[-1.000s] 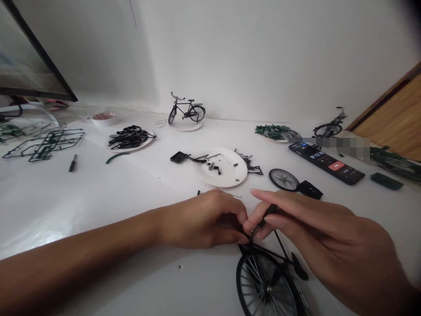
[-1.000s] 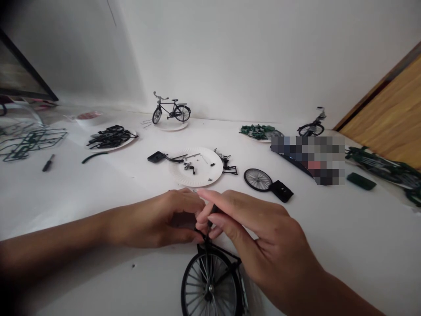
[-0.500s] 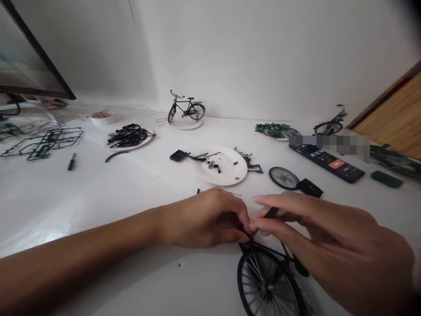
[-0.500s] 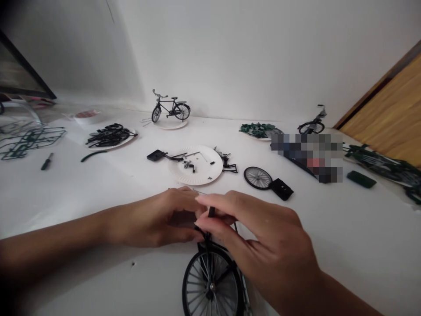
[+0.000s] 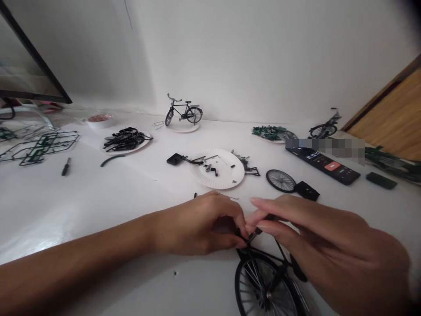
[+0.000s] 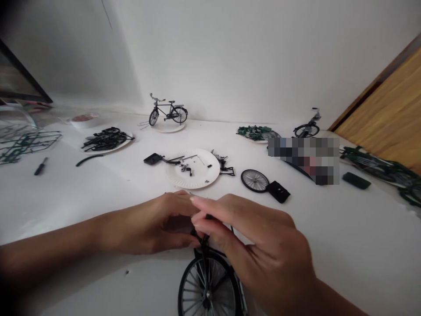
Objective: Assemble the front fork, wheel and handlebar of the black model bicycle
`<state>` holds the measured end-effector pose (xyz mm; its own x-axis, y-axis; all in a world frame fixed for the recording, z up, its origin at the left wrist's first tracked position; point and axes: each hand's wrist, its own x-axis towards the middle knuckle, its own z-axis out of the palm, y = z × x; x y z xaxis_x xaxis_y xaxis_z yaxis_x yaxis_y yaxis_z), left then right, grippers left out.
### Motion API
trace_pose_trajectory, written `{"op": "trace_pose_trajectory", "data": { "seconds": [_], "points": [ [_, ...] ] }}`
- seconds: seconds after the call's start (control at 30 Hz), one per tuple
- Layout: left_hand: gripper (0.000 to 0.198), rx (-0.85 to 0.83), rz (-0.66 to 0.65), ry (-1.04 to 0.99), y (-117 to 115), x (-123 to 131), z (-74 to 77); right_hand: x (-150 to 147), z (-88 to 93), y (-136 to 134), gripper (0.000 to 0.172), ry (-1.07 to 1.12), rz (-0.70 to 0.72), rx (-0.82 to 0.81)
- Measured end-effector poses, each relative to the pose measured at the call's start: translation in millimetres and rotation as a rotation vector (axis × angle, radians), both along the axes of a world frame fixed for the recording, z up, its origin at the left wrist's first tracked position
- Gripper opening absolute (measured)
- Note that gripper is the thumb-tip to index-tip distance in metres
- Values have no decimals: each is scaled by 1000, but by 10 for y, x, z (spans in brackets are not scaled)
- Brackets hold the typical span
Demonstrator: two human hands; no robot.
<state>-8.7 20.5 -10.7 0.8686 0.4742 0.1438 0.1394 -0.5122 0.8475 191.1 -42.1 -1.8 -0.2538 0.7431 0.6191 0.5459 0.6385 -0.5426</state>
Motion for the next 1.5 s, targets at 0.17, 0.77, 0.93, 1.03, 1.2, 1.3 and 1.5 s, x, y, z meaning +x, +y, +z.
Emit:
{"op": "trace_pose_trajectory", "data": {
  "seconds": [0.17, 0.77, 0.93, 1.03, 1.2, 1.3, 1.5],
  "points": [
    [8, 29, 4, 12, -7, 0, -1, 17, 59, 11, 24, -52, -33, -104],
    [10, 103, 18, 52, 4, -4, -12, 83, 130, 10, 21, -90, 12, -291],
    [10, 101, 2, 39, 8, -7, -9, 96, 118, 11, 11, -143, -82, -166],
    [9, 87, 1, 38, 7, -11, 2, 91, 115, -26, 6, -210, -121, -57],
    [6, 77, -3, 28, 4, -8, 8, 74, 94, -46, 3, -188, -103, -61],
    [7, 72, -11, 13, 6, -7, -4, 62, 74, -28, 10, -135, -93, -74],
    [11, 133, 19, 52, 7, -9, -23, 65, 73, -13, 24, -131, -52, -236]
  ]
}}
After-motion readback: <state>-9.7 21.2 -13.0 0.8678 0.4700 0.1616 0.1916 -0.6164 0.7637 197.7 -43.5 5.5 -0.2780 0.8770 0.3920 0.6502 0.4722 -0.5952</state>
